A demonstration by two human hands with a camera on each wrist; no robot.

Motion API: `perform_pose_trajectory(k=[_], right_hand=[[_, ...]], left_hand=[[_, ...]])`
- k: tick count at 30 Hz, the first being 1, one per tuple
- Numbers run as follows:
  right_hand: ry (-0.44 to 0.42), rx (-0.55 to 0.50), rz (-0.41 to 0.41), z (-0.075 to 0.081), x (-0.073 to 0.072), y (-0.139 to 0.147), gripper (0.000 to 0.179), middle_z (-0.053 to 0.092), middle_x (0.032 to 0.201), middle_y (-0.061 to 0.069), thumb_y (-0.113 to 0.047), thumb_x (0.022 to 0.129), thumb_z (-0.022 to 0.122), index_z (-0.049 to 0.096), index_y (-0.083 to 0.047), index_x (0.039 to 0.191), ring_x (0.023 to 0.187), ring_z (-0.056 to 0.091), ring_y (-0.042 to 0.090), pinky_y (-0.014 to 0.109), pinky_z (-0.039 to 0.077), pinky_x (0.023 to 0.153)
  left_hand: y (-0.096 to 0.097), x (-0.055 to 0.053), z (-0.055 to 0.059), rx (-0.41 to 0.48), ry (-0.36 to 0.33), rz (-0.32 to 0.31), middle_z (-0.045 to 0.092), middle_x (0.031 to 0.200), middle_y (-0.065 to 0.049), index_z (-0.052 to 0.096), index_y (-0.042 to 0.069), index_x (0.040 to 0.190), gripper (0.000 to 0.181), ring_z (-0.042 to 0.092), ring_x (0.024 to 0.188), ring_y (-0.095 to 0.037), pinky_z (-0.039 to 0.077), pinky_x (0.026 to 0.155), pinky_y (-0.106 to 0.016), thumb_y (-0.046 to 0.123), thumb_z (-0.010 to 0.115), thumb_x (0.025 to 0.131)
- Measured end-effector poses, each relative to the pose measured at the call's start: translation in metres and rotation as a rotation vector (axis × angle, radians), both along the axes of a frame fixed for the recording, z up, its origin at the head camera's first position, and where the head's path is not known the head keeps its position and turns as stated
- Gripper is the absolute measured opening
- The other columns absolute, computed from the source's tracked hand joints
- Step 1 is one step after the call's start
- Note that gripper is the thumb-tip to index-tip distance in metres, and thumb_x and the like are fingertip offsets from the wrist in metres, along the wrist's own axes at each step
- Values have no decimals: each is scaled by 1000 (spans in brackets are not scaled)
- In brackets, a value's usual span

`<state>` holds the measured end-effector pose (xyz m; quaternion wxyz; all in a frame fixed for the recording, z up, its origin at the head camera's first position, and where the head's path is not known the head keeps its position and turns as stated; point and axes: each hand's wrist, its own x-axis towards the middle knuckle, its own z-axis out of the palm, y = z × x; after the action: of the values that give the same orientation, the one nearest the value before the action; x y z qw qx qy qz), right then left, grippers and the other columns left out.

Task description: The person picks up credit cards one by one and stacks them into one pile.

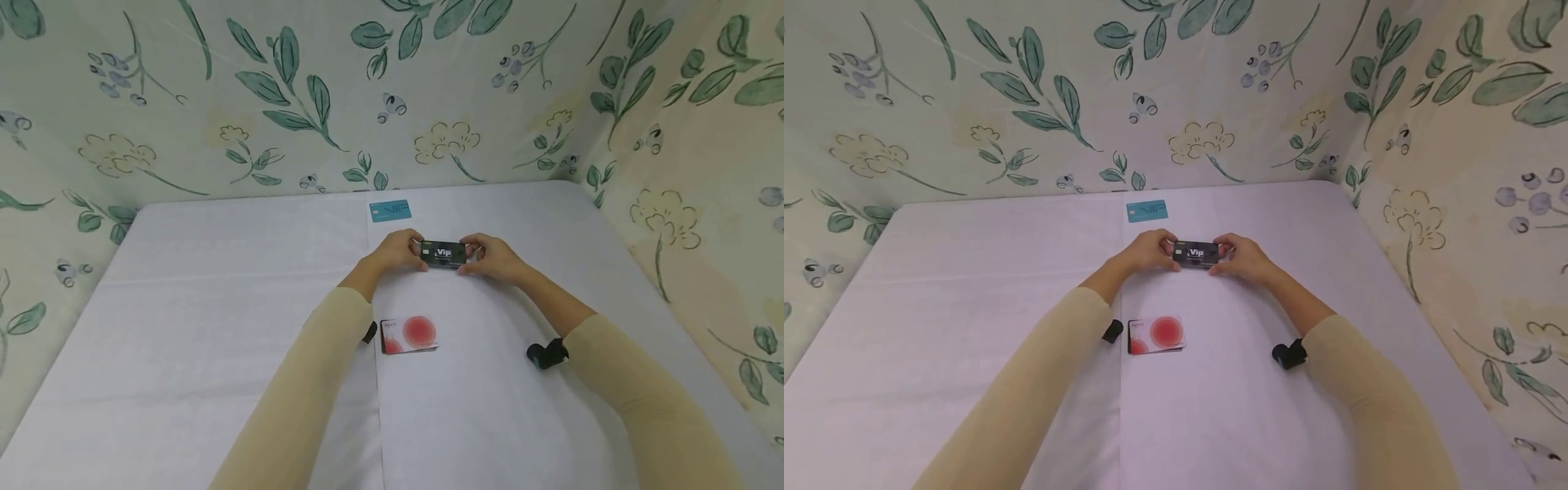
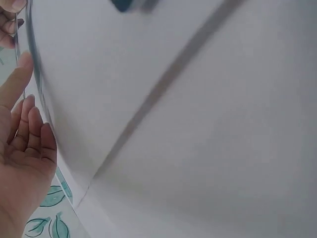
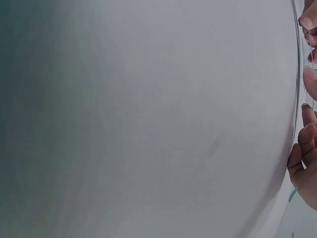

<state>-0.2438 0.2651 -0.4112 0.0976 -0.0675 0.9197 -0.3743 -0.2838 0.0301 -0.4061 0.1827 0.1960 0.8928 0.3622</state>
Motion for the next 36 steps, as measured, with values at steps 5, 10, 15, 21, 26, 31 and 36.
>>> perform_pose_trajectory(k=[5,10,15,21,26,31,36], right_hand=[[5,22,47,3,0,-2,68,57,102,10,-22,70,83,53,-2,128,79,46,19,28,38,69],[20,35,75,8,1,-7,67,58,100,9,-24,69,84,55,-3,126,78,46,20,30,38,68],[23,46,89,14,6,-13,68,56,99,9,-25,69,84,54,-4,126,80,45,21,31,37,68],[41,59,110,15,9,-16,67,55,99,8,-25,70,84,54,-5,126,80,45,21,30,37,67],[50,73,124,16,13,-21,65,55,98,7,-25,70,84,55,-6,125,79,45,20,29,38,64],[46,82,138,21,19,-27,62,54,98,7,-23,70,83,56,-5,123,80,45,21,30,38,64],[59,76,158,23,25,-34,61,54,98,7,-22,70,83,57,-5,122,81,45,22,31,39,66]], left_hand=[[-8,1,4,-19,35,-38,57,96,-4,53,5,129,66,50,87,-16,42,82,-28,22,83,73],[-16,4,8,-34,70,-44,56,95,-4,56,5,126,65,49,86,-16,41,80,-28,25,84,71],[-23,8,10,-44,77,-48,55,95,-4,56,6,126,65,48,85,-16,41,74,-27,28,84,71],[-29,17,16,-59,97,-46,56,94,-4,58,6,124,65,49,84,-17,41,72,-27,30,85,69],[-36,24,17,-57,108,-48,56,93,-4,59,6,121,63,49,84,-17,41,71,-26,30,85,69],[-41,32,18,-68,112,-55,55,93,-5,60,6,120,62,49,86,-18,41,71,-27,32,84,69],[-47,37,19,-82,114,-50,55,93,-5,60,6,120,63,49,87,-18,41,71,-27,32,85,69]])
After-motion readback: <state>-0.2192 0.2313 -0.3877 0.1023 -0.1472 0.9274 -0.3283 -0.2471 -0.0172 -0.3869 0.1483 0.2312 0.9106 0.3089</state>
